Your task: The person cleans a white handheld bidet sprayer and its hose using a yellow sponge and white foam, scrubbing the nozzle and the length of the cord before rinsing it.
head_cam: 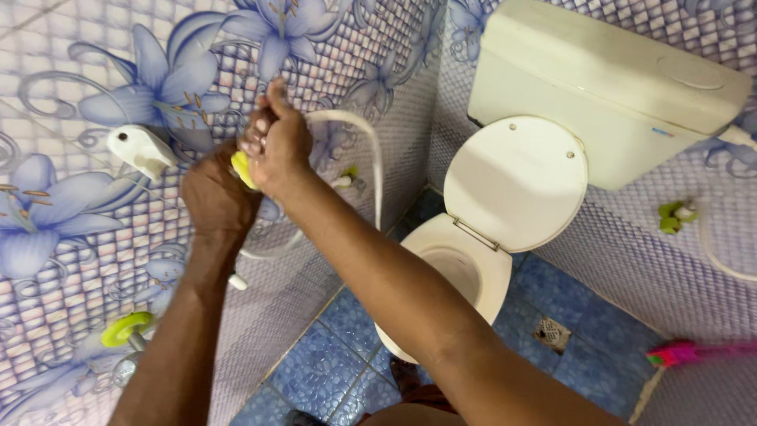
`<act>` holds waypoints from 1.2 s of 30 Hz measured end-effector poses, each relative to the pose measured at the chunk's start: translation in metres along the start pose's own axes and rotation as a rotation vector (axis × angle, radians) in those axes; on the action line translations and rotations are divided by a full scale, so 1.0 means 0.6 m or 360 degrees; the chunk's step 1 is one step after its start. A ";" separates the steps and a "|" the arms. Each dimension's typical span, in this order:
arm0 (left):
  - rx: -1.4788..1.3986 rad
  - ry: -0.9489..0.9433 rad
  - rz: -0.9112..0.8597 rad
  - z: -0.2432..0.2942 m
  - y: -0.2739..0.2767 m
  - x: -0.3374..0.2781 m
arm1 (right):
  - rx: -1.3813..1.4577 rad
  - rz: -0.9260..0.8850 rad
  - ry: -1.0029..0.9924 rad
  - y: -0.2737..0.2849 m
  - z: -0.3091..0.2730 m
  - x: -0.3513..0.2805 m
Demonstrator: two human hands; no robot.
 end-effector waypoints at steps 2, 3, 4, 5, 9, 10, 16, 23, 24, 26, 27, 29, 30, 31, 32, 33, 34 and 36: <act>-0.0016 -0.0056 0.0002 0.006 0.000 0.001 | 0.0181 -0.0137 -0.0080 -0.003 -0.009 0.014; -0.0016 -0.0042 -0.0032 -0.002 0.000 -0.003 | 0.0192 -0.0118 -0.0064 0.004 -0.020 0.023; -0.0015 -0.0018 -0.0067 -0.009 -0.005 -0.017 | 0.0199 -0.0094 -0.0055 0.021 -0.031 0.028; -0.0046 0.0011 -0.0045 -0.009 -0.013 -0.036 | 0.0207 -0.0070 -0.0047 0.037 -0.036 0.031; -0.0094 0.0116 0.0007 -0.009 -0.034 -0.062 | 0.0222 -0.0080 -0.0048 0.073 -0.019 0.033; -0.0083 0.0148 0.0021 -0.011 -0.036 -0.055 | 0.0219 -0.0042 -0.0042 0.080 0.002 0.034; -0.0224 -0.0013 0.0303 -0.021 -0.046 -0.082 | 0.0363 -0.0126 -0.0056 0.092 -0.036 0.067; -0.0533 0.0537 0.0698 -0.079 -0.093 -0.126 | 0.0328 -0.0193 0.0152 0.021 -0.041 0.000; -0.0587 0.0463 0.0737 -0.073 -0.096 -0.105 | 0.0131 -0.0215 0.0193 0.012 -0.030 -0.010; -0.0586 0.0315 0.0725 -0.055 -0.091 -0.089 | -0.0263 -0.0270 0.0272 -0.003 -0.009 -0.022; -0.0531 0.0241 0.0673 -0.046 -0.093 -0.087 | -0.0216 -0.0220 0.0220 0.009 -0.008 -0.022; -0.0527 0.0201 0.0621 -0.062 -0.108 -0.090 | -0.0110 -0.0144 0.0151 0.029 -0.024 -0.012; -0.0591 0.0260 0.0624 -0.070 -0.126 -0.108 | -0.0104 -0.0161 0.0169 0.033 -0.030 -0.011; -0.0656 0.0318 0.0626 -0.078 -0.150 -0.125 | -0.0097 -0.0178 0.0186 0.041 -0.032 -0.016; -0.0848 0.0450 0.0689 -0.093 -0.180 -0.140 | -0.0075 -0.0198 0.0212 0.046 -0.031 -0.016; -0.1041 0.0582 0.0747 -0.109 -0.206 -0.153 | -0.0067 -0.0184 0.0183 0.049 -0.023 -0.009; -0.0966 0.0536 0.0762 -0.107 -0.207 -0.163 | -0.0060 -0.0147 0.0158 0.059 -0.011 -0.008; -0.0943 0.0479 0.0768 -0.193 -0.143 -0.110 | -0.0020 -0.0105 0.0110 0.065 0.010 -0.002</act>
Point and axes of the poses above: each hand's wrist, its own x-axis towards the middle knuckle, its own y-axis out of the back of the hand, z = x × y, the point moved 10 cm from there along x, towards the middle knuckle, and after that the axes turned 10 degrees about -y, right-handed, at the moved point
